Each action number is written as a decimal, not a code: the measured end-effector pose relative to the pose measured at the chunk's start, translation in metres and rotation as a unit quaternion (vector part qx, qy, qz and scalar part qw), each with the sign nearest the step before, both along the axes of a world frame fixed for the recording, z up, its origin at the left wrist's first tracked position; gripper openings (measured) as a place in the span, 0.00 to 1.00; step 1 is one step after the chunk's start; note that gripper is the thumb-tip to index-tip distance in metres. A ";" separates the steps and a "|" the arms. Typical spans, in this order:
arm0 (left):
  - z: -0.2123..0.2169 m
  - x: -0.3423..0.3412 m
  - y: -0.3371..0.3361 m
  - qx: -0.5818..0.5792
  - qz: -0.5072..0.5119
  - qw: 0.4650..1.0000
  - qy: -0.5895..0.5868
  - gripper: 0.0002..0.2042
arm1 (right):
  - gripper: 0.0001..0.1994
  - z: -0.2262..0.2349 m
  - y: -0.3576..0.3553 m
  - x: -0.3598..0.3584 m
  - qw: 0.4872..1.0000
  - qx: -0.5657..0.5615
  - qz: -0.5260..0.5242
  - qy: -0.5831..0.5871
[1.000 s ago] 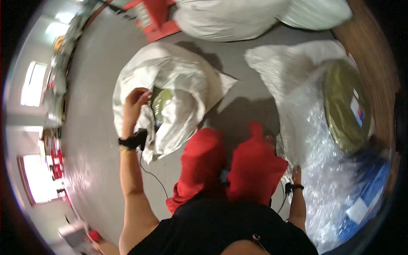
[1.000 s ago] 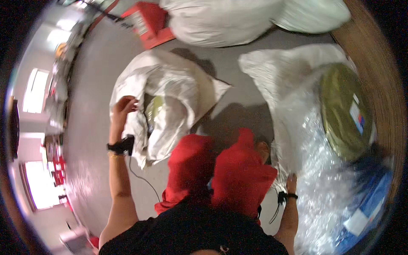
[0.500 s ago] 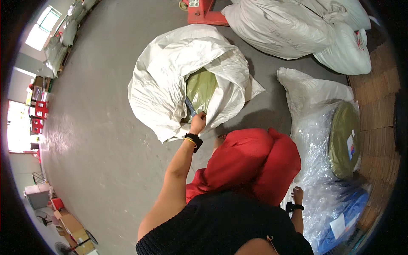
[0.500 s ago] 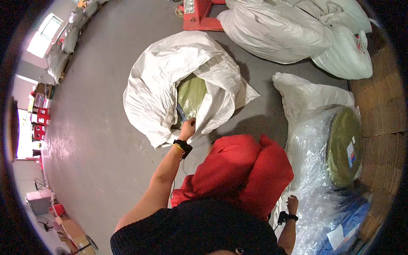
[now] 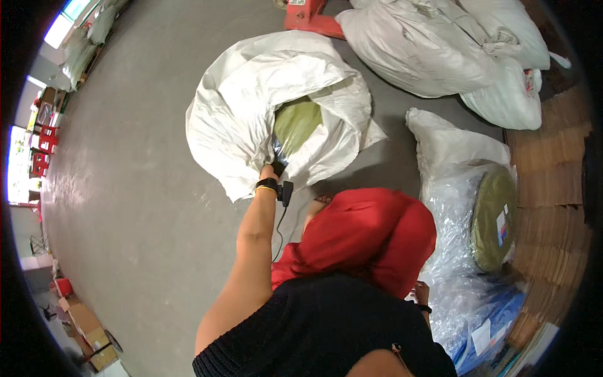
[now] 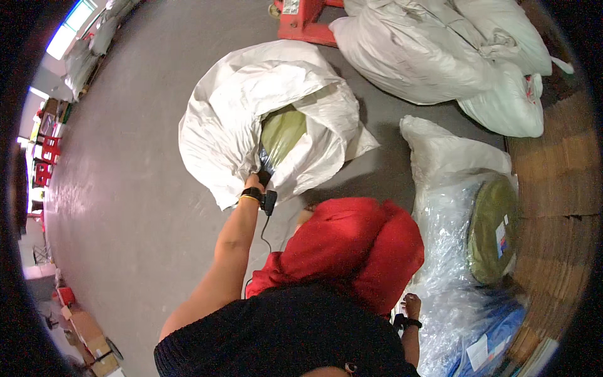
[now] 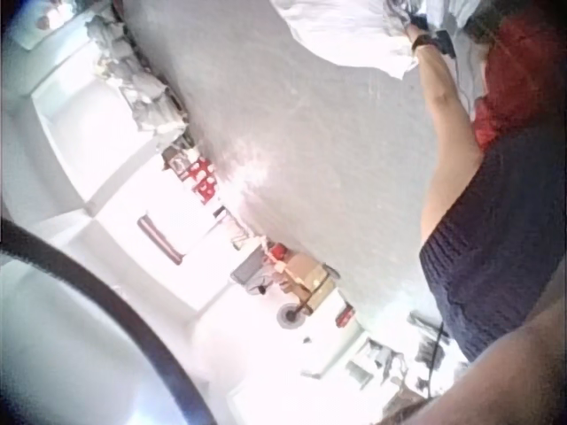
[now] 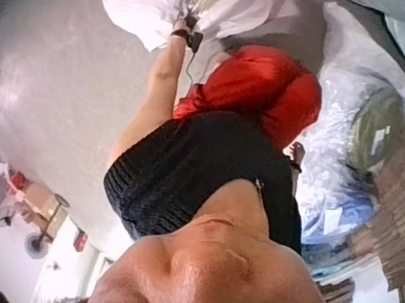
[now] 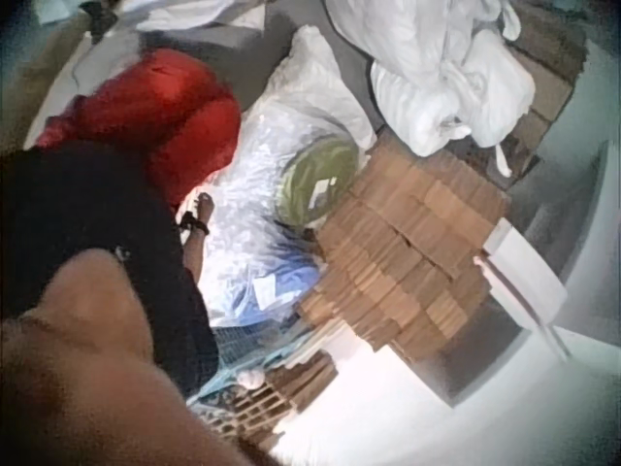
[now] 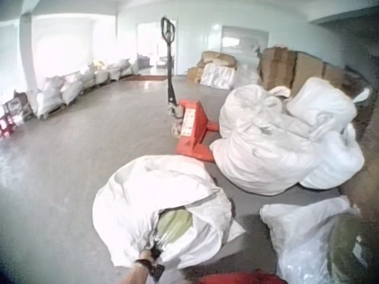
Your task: Organize and package circular pop-up tents with labels and manuals in a warehouse.
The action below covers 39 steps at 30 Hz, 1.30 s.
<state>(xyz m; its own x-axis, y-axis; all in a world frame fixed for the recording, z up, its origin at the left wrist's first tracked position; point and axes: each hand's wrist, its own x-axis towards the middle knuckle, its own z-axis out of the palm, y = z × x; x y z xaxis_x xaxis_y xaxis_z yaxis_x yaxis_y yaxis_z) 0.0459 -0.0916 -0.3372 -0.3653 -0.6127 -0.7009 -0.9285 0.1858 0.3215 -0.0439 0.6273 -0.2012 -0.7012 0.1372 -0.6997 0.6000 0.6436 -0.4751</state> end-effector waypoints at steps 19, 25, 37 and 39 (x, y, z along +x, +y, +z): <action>0.089 0.086 -0.041 -0.099 0.091 0.989 -0.055 0.27 | 0.14 0.014 0.017 -0.103 0.963 -0.105 0.113 0.219; 0.123 0.061 -0.028 -0.011 0.197 0.908 0.370 0.27 | 0.09 0.099 -0.031 -0.134 0.943 -0.097 0.108 0.298; 0.394 0.057 0.107 0.357 0.455 0.528 0.622 0.16 | 0.32 0.331 -0.380 -0.080 0.581 -0.252 0.567 0.526; 0.429 0.074 0.125 0.353 0.446 0.546 0.615 0.17 | 0.37 0.340 -0.426 -0.059 0.476 -0.196 0.621 0.591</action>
